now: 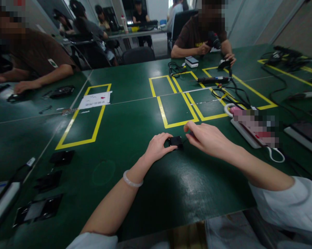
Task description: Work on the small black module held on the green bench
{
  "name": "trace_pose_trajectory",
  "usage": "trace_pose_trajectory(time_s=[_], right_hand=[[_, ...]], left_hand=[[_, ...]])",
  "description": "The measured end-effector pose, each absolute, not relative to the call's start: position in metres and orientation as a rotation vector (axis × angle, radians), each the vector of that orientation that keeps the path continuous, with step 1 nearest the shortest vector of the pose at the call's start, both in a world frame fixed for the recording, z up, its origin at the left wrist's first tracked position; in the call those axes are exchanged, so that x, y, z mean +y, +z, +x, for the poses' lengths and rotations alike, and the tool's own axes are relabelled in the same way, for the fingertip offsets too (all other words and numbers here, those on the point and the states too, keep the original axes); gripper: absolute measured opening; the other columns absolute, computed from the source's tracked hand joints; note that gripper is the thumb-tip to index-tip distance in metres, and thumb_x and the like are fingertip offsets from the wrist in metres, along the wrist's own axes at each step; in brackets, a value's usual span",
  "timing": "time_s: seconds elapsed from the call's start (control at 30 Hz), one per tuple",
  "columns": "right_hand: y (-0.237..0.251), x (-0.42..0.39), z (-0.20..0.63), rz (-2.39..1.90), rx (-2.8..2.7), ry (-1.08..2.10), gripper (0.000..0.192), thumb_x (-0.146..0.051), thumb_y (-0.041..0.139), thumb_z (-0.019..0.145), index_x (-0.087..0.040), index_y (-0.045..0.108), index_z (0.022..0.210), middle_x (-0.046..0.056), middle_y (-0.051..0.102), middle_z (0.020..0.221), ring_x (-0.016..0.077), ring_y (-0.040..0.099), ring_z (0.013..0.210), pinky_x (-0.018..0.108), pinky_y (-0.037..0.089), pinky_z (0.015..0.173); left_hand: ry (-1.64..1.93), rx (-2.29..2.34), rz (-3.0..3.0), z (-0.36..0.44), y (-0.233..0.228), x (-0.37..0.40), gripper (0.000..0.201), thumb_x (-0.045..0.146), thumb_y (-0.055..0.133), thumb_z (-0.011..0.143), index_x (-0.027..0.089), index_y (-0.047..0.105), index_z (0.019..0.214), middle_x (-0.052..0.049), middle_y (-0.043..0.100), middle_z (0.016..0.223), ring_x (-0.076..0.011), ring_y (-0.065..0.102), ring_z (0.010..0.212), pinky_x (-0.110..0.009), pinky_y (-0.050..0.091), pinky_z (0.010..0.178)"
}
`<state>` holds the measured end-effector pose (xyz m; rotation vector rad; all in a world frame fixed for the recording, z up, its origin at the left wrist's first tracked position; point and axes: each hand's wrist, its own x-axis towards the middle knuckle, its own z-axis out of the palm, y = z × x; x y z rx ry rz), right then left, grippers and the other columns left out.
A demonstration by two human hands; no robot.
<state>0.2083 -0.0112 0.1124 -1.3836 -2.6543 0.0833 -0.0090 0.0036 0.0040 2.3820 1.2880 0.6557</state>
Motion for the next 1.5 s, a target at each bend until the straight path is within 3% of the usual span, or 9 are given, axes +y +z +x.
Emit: trace_pose_trajectory(time_s=[0.2,0.43,0.67,0.9,1.1,1.33,1.5], right_hand=[[0.1119,-0.0096,0.2079,-1.375,-2.688,0.044,0.02,-0.036,0.038,0.094,-0.02,0.05,0.091,0.003,0.064,0.073,0.0187,0.057,0.067,0.029,0.032,0.063],[0.1136,-0.0103,0.2077,-1.417,-2.684,0.017,0.017,-0.028,0.04,0.091,-0.019,0.049,0.103,0.003,0.065,0.077,0.0186,0.058,0.065,0.028,0.029,0.058],[0.113,-0.0082,0.2066,-1.425,-2.724,-0.036,0.019,-0.034,0.04,0.094,-0.02,0.052,0.091,0.004,0.066,0.073,0.0193,0.059,0.065,0.029,0.03,0.061],[0.1131,-0.01,0.2076,-1.368,-2.686,0.053,0.017,-0.028,0.042,0.091,-0.019,0.047,0.104,0.003,0.065,0.078,0.0188,0.059,0.066,0.027,0.03,0.058],[0.1125,-0.0084,0.2072,-1.386,-2.709,0.04,0.018,-0.036,0.04,0.094,-0.021,0.049,0.09,0.002,0.064,0.075,0.0191,0.058,0.066,0.028,0.029,0.059],[0.1127,-0.0122,0.2068,-1.375,-2.649,0.076,0.017,-0.027,0.043,0.09,-0.019,0.046,0.105,0.002,0.064,0.079,0.0184,0.058,0.066,0.027,0.031,0.059],[0.1128,-0.0114,0.2067,-1.36,-2.658,0.113,0.02,-0.039,0.042,0.093,-0.021,0.049,0.093,0.002,0.064,0.076,0.019,0.058,0.068,0.028,0.031,0.06]], left_hand=[[0.645,1.285,2.375,-0.0095,0.0049,0.0034,0.036,0.049,0.061,0.083,0.022,0.057,0.105,-0.003,0.063,0.098,-0.0217,0.06,0.094,-0.034,0.045,0.082],[0.629,1.29,2.384,-0.0096,0.0042,0.0035,0.037,0.05,0.06,0.083,0.021,0.057,0.106,-0.004,0.062,0.1,-0.022,0.059,0.095,-0.034,0.045,0.082],[0.632,1.283,2.381,-0.0092,0.0031,0.0026,0.038,0.052,0.059,0.083,0.022,0.057,0.106,-0.004,0.063,0.099,-0.0219,0.059,0.094,-0.034,0.045,0.082],[0.641,1.287,2.38,-0.0084,0.0038,0.0023,0.036,0.049,0.061,0.083,0.021,0.057,0.105,-0.004,0.063,0.099,-0.0218,0.059,0.094,-0.034,0.045,0.082],[0.648,1.282,2.385,-0.0081,0.0044,0.0021,0.036,0.05,0.061,0.083,0.022,0.057,0.105,-0.003,0.063,0.097,-0.0214,0.059,0.093,-0.034,0.045,0.082],[0.652,1.281,2.377,-0.0086,0.0041,0.0027,0.036,0.05,0.061,0.082,0.022,0.057,0.105,-0.004,0.063,0.098,-0.0221,0.06,0.094,-0.034,0.045,0.082],[0.656,1.28,2.383,-0.008,0.0042,0.0026,0.036,0.048,0.062,0.082,0.022,0.057,0.106,-0.003,0.063,0.097,-0.0215,0.059,0.093,-0.034,0.045,0.082]])
